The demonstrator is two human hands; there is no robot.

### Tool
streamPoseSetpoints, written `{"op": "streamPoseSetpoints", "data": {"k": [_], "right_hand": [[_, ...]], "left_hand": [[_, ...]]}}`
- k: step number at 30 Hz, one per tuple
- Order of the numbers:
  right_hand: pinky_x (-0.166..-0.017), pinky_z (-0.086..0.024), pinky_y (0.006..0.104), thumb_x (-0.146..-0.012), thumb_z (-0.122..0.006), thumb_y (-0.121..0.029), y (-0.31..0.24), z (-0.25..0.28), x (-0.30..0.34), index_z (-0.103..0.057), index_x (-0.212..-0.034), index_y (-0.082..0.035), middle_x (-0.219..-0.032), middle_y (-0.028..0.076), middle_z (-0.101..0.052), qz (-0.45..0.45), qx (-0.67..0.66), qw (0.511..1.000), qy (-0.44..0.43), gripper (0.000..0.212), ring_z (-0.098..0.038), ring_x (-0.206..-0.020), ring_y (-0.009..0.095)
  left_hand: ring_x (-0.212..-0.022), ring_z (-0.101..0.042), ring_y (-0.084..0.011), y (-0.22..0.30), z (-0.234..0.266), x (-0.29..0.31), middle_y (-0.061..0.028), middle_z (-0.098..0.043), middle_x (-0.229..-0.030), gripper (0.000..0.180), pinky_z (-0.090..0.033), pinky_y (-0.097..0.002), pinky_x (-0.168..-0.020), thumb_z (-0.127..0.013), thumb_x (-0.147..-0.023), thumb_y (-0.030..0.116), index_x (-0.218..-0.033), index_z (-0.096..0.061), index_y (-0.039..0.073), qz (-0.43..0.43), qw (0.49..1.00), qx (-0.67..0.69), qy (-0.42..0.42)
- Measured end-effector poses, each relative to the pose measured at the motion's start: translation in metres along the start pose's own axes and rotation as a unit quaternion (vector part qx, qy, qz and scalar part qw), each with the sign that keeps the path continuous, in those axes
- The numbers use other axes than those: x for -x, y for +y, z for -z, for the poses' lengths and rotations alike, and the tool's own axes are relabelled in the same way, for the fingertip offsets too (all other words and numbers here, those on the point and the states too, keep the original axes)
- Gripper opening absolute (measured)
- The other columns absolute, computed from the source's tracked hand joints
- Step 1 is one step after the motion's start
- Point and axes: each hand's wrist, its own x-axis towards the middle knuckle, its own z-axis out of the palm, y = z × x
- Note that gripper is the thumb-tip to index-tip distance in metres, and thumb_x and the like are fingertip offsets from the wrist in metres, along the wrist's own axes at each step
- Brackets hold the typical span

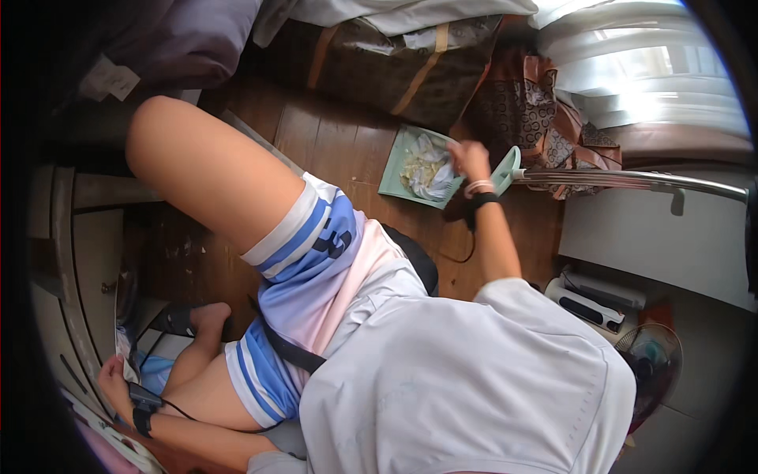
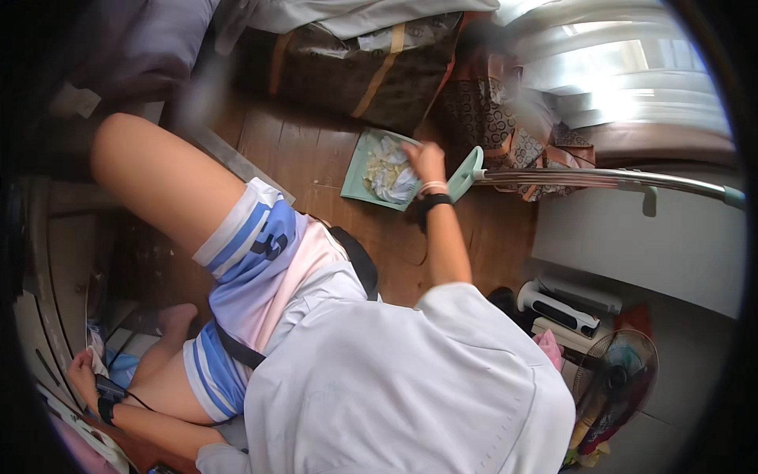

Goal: Applying an adhesive strip to the edge of a wooden drawer using a knife to trim it.

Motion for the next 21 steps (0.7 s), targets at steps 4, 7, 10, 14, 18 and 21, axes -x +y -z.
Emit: {"op": "streamPoseSetpoints", "data": {"k": [4, 7, 10, 14, 18, 21], "right_hand": [[-0.091, -0.058, 0.047, -0.097, -0.068, -0.03, 0.024, -0.144, 0.055, -0.069, -0.119, 0.004, -0.115, 0.023, -0.073, -0.457, -0.283, 0.804, -0.255, 0.04, -0.073, -0.101, 0.039], [-0.094, -0.058, 0.0449, -0.096, -0.068, -0.025, 0.001, -0.17, 0.083, -0.069, -0.121, 0.004, -0.113, 0.021, -0.074, -0.383, -0.224, 0.833, -0.331, 0.038, -0.074, -0.1, 0.038], [-0.093, -0.058, 0.0443, -0.093, -0.071, -0.029, 0.086, -0.2, 0.077, -0.071, -0.117, 0.003, -0.109, 0.023, -0.074, -0.195, -0.077, 0.9, -0.383, 0.04, -0.074, -0.097, 0.038], [-0.068, -0.061, 0.0417, -0.091, -0.071, -0.028, 0.052, -0.209, 0.084, -0.075, -0.102, 0.004, -0.091, 0.022, -0.075, -0.213, -0.082, 0.933, -0.278, 0.034, -0.076, -0.077, 0.031], [-0.091, -0.054, 0.0431, -0.087, -0.073, -0.038, 0.029, -0.21, 0.083, -0.077, -0.1, 0.003, -0.095, 0.021, -0.077, -0.151, -0.01, 0.957, -0.249, 0.044, -0.073, -0.097, 0.04], [-0.07, -0.058, 0.0399, -0.092, -0.072, -0.042, 0.005, -0.2, 0.095, -0.075, -0.095, 0.002, -0.088, 0.017, -0.076, -0.239, -0.123, 0.91, -0.316, 0.044, -0.074, -0.074, 0.028]], "left_hand": [[-0.08, -0.062, -0.0138, -0.043, 0.016, 0.006, -0.0051, -0.072, -0.088, 0.023, -0.05, -0.0286, -0.077, -0.07, -0.095, 0.012, -0.108, -0.075, -0.006, 0.047, 0.998, 0.052, 0.007], [-0.08, -0.062, -0.0114, -0.057, 0.04, 0.028, -0.0039, -0.073, -0.089, 0.022, -0.05, -0.0274, -0.075, -0.07, -0.095, 0.011, -0.108, -0.076, -0.006, 0.052, 0.998, -0.002, 0.023], [-0.08, -0.061, -0.0112, -0.041, 0.002, 0.015, -0.0031, -0.072, -0.088, 0.022, -0.05, -0.0271, -0.074, -0.07, -0.095, 0.01, -0.108, -0.076, -0.006, 0.05, 0.999, 0.015, 0.01], [-0.081, -0.06, -0.0111, -0.056, 0.02, 0.02, -0.002, -0.071, -0.088, 0.018, -0.049, -0.0264, -0.076, -0.065, -0.093, 0.002, -0.105, -0.076, -0.007, 0.044, 0.998, 0.034, 0.027], [-0.082, -0.06, -0.0106, -0.058, 0.025, 0.003, -0.0008, -0.068, -0.086, 0.018, -0.049, -0.0253, -0.078, -0.061, -0.09, -0.003, -0.1, -0.075, -0.007, 0.017, 0.999, 0.045, -0.01], [-0.08, -0.058, -0.0097, -0.058, 0.021, 0.006, 0.0005, -0.068, -0.086, 0.017, -0.047, -0.0255, -0.074, -0.062, -0.092, -0.001, -0.1, -0.076, -0.006, 0.037, 0.999, 0.031, -0.001]]}}
